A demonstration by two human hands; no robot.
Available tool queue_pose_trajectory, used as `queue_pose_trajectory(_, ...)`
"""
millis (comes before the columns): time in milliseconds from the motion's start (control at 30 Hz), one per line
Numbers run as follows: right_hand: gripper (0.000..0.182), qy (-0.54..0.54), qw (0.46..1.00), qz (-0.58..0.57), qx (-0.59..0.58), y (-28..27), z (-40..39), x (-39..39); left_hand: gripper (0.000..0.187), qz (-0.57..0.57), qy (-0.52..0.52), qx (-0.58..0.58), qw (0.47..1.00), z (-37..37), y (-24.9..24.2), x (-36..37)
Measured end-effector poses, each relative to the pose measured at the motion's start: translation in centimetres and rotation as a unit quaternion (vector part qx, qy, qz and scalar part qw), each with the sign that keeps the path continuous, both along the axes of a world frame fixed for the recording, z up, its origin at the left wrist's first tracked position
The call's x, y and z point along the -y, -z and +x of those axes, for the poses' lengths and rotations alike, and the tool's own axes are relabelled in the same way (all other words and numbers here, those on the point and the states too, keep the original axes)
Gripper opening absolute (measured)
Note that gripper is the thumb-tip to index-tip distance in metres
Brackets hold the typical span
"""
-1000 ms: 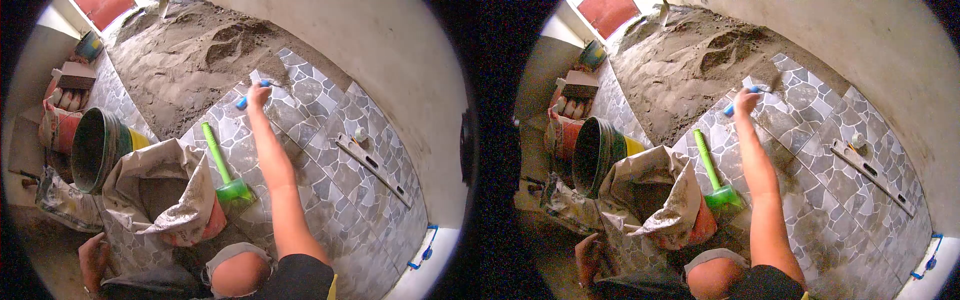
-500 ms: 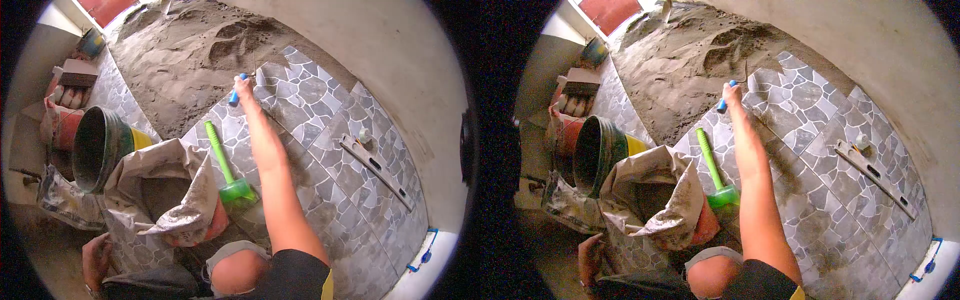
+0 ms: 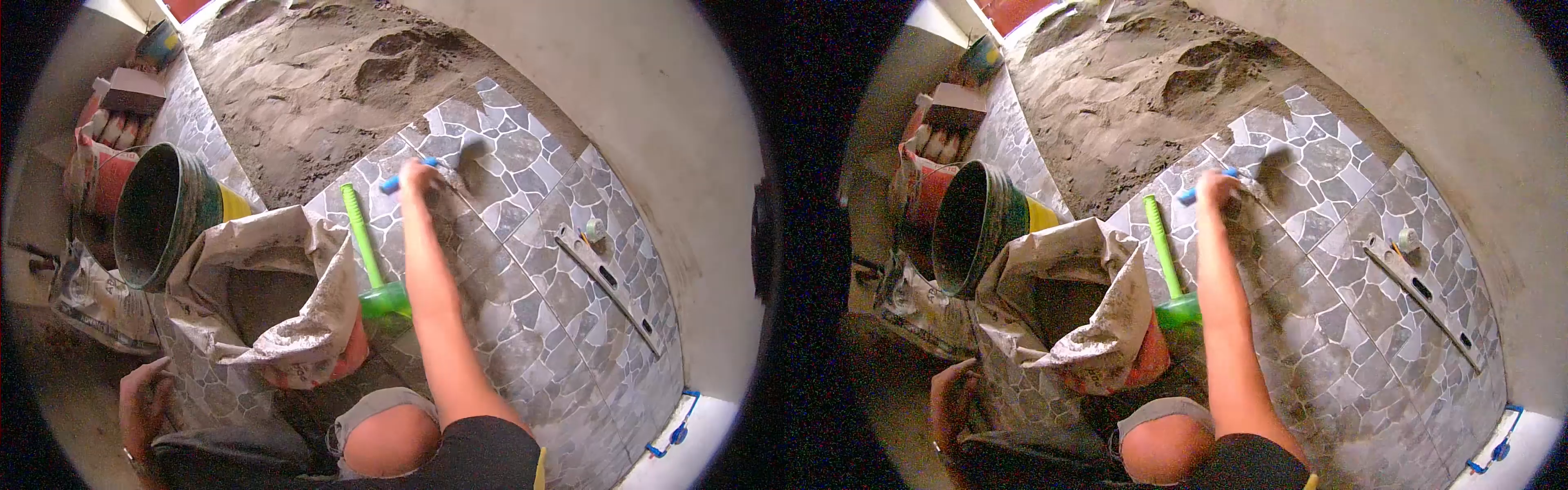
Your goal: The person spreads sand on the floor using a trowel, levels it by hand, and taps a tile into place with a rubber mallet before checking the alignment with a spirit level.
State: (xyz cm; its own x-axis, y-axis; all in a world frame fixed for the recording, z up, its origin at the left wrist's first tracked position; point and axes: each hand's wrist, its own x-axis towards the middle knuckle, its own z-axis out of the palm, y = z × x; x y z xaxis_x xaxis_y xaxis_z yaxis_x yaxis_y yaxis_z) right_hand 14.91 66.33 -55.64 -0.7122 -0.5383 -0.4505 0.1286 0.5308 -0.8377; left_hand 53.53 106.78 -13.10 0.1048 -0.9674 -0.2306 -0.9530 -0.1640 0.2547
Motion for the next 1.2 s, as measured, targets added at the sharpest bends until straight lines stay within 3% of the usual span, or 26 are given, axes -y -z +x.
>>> queue_pose_trajectory(67, 0.032, -0.133, 0.978, -0.116, -0.116, 4.9, 3.2, 3.3, 0.035, 0.018, 0.004, -0.016, 1.000, -0.5, -0.2, 0.3)
queue_pose_trajectory(133, 0.028, -0.246, 0.953, -0.168, 0.055, 2.4, 3.4, 3.1, 0.036, 0.026, 0.030, -0.019, 0.999, -0.5, 0.3, 0.5)
queue_pose_trajectory(167, 0.029, -0.193, 0.955, -0.221, 0.051, 3.0, 3.7, 2.4, 0.036, 0.030, 0.035, -0.009, 0.999, -0.4, 0.3, 0.5)
queue_pose_trajectory(233, 0.028, -0.181, 0.921, -0.268, 0.216, -8.8, 1.1, -7.4, 0.037, 0.038, 0.040, 0.007, 0.998, -0.2, 0.6, 0.1)
queue_pose_trajectory(333, 0.031, -0.085, 0.963, -0.180, 0.182, -7.6, -3.7, -15.5, 0.038, 0.000, 0.041, 0.002, 0.999, 1.3, 1.3, -1.0)
queue_pose_trajectory(367, 0.033, -0.048, 0.973, -0.126, 0.188, -9.8, -4.8, -19.2, 0.038, -0.004, 0.043, 0.008, 0.999, 2.0, 1.6, -1.2)
queue_pose_trajectory(400, 0.036, -0.026, 0.984, -0.124, 0.123, -5.4, -6.2, -21.9, 0.039, -0.010, 0.046, 0.013, 0.999, 2.7, 2.0, -1.3)
queue_pose_trajectory(467, 0.040, 0.003, 0.994, -0.091, 0.067, -2.7, -7.6, -25.9, 0.038, -0.010, 0.057, 0.020, 0.998, 2.8, 2.2, -0.9)
queue_pose_trajectory(533, 0.043, 0.024, 0.995, -0.034, 0.089, -6.9, -5.9, -28.0, 0.038, -0.003, 0.073, 0.027, 0.997, 2.2, 1.8, 0.0)
queue_pose_trajectory(600, 0.044, 0.011, 0.996, -0.050, 0.075, -5.1, -4.6, -27.0, 0.038, 0.047, 0.019, -0.022, 0.998, 1.8, 1.6, 0.5)
queue_pose_trajectory(633, 0.042, -0.041, 0.998, -0.008, -0.052, -4.4, -4.1, -26.0, 0.037, 0.052, 0.004, -0.042, 0.998, 2.7, 2.1, 0.0)
queue_pose_trajectory(667, 0.041, -0.025, 0.998, -0.044, 0.028, -4.6, -3.5, -24.7, 0.037, 0.055, -0.016, -0.060, 0.997, 3.3, 2.1, -0.5)
queue_pose_trajectory(733, 0.039, -0.006, 0.975, -0.115, 0.192, -5.8, -1.7, -20.4, 0.037, 0.031, 0.037, -0.040, 0.998, -0.1, -0.1, 0.0)
queue_pose_trajectory(833, 0.038, -0.042, 0.969, -0.184, 0.159, -6.1, 1.1, -13.6, 0.035, -0.001, 0.078, 0.034, 0.996, -1.6, -1.3, -0.4)
queue_pose_trajectory(867, 0.039, -0.044, 0.947, -0.232, 0.217, -5.1, 2.4, -10.9, 0.035, -0.007, 0.088, 0.065, 0.994, -1.6, -1.3, -0.9)
queue_pose_trajectory(900, 0.041, -0.045, 0.966, -0.169, 0.189, -7.3, 3.7, -8.9, 0.035, 0.001, 0.065, 0.060, 0.996, -1.5, -1.3, -1.3)
queue_pose_trajectory(933, 0.047, -0.066, 0.959, -0.179, 0.210, -7.6, 4.8, -6.7, 0.036, 0.009, 0.043, 0.053, 0.998, -1.4, -1.3, -1.6)
queue_pose_trajectory(1000, 0.029, -0.139, 0.930, -0.219, 0.260, -3.0, 6.6, -0.9, 0.036, 0.018, -0.004, 0.028, 0.999, -0.8, -1.1, -2.3)
queue_pose_trajectory(1100, 0.024, -0.216, 0.865, -0.215, 0.399, -8.3, 5.4, -1.8, 0.036, 0.024, -0.043, -0.005, 0.999, 0.4, -0.9, -3.6)
queue_pose_trajectory(1133, 0.024, -0.287, 0.880, -0.221, 0.306, -8.5, 4.1, -3.1, 0.036, 0.024, -0.031, 0.003, 0.999, 0.5, -1.0, -3.8)
queue_pose_trajectory(1200, 0.024, -0.335, 0.888, -0.162, 0.269, -10.3, 1.0, -7.0, 0.036, 0.027, -0.046, 0.006, 0.999, 1.2, -0.7, -4.2)
